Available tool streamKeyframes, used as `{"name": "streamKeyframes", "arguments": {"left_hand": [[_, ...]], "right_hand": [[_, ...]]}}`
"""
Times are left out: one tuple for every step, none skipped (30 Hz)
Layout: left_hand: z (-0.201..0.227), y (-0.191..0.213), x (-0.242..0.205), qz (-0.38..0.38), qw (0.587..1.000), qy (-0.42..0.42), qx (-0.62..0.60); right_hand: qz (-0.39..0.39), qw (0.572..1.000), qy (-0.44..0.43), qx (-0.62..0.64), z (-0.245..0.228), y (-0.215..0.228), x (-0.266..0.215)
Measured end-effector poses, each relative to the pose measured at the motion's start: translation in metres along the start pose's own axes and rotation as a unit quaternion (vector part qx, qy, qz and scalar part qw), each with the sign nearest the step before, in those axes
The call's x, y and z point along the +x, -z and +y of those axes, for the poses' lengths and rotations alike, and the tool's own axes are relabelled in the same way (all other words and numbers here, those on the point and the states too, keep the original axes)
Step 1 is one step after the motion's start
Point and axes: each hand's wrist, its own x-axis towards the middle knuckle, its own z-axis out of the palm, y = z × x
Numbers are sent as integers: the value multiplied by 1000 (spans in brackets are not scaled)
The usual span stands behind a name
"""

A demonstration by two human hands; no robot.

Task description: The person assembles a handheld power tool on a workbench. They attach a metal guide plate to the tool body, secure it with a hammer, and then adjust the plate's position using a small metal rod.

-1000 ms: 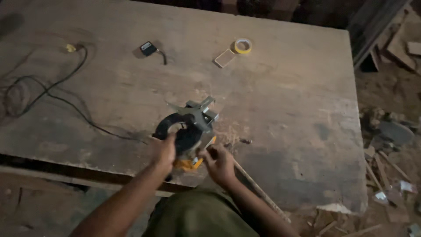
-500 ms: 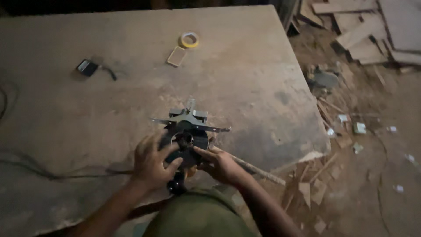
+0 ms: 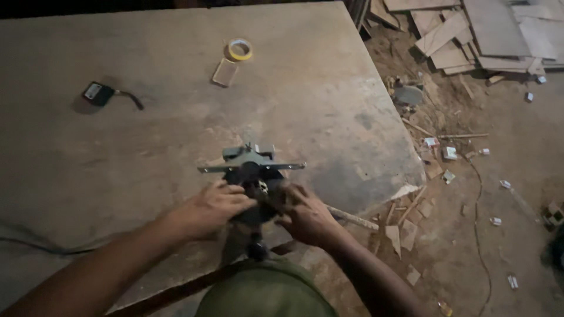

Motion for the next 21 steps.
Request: {"name": "streamKeyframes", "arguments": {"left_hand": [[5, 1, 4, -1, 1000, -14, 1], [9, 3, 7, -36, 999, -9, -6], [14, 4, 11, -71, 997, -4, -14], [23, 1, 12, -105, 994, 3, -28], [28, -1, 13, -125, 992, 12, -12], [34, -4, 14, -146, 989, 19, 4], [38, -8, 14, -166, 986, 27, 20], [39, -9, 13, -133, 991, 17, 13], [41, -12, 11, -101, 995, 8, 6], [42, -16, 9, -67, 998, 0, 0], [43, -20, 12, -56, 998, 1, 21], [44, -25, 16, -47, 998, 0, 42], [43, -29, 17, -39, 997, -1, 62], [43, -33, 20, -54, 996, 5, 65], [43, -36, 23, -70, 995, 12, 67], [45, -40, 26, -84, 994, 20, 66], [45, -43, 26, -71, 995, 19, 61], [45, -45, 23, -59, 996, 17, 57], [47, -47, 21, -48, 997, 15, 52], [47, -46, 18, -6, 998, 4, 58], [48, -45, 15, 35, 997, -7, 64]], "right_hand": [[-56, 998, 1, 21, -2, 6, 3], [-108, 993, -1, 43, -3, 12, 8], [-133, 991, -3, 20, -4, 17, 12], [-164, 986, -6, -1, -5, 22, 10], [-196, 980, -9, -22, -7, 23, 10], [-204, 978, -8, -31, -8, 24, 8], [-212, 976, -7, -39, -7, 25, 6], [-217, 975, -7, -47, -7, 25, 6], [-172, 982, 50, -66, -6, 25, 5], [-125, 983, 109, -84, -4, 26, 5], [-77, 978, 167, -102, -2, 26, 6], [-115, 979, 149, -80, -1, 25, 6], [-153, 978, 130, -58, 0, 23, 7], [-191, 974, 113, -36, 1, 23, 7], [-211, 970, 110, -44, 2, 23, 7], [-234, 965, 109, -52, 3, 23, 7], [-256, 959, 108, -59, 5, 23, 5], [-216, 963, 145, -71, 4, 22, 3], [-175, 964, 181, -82, 3, 21, 0], [-128, 963, 217, -94, 3, 21, 0], [-168, 973, 150, -54, 2, 20, -2]]}}
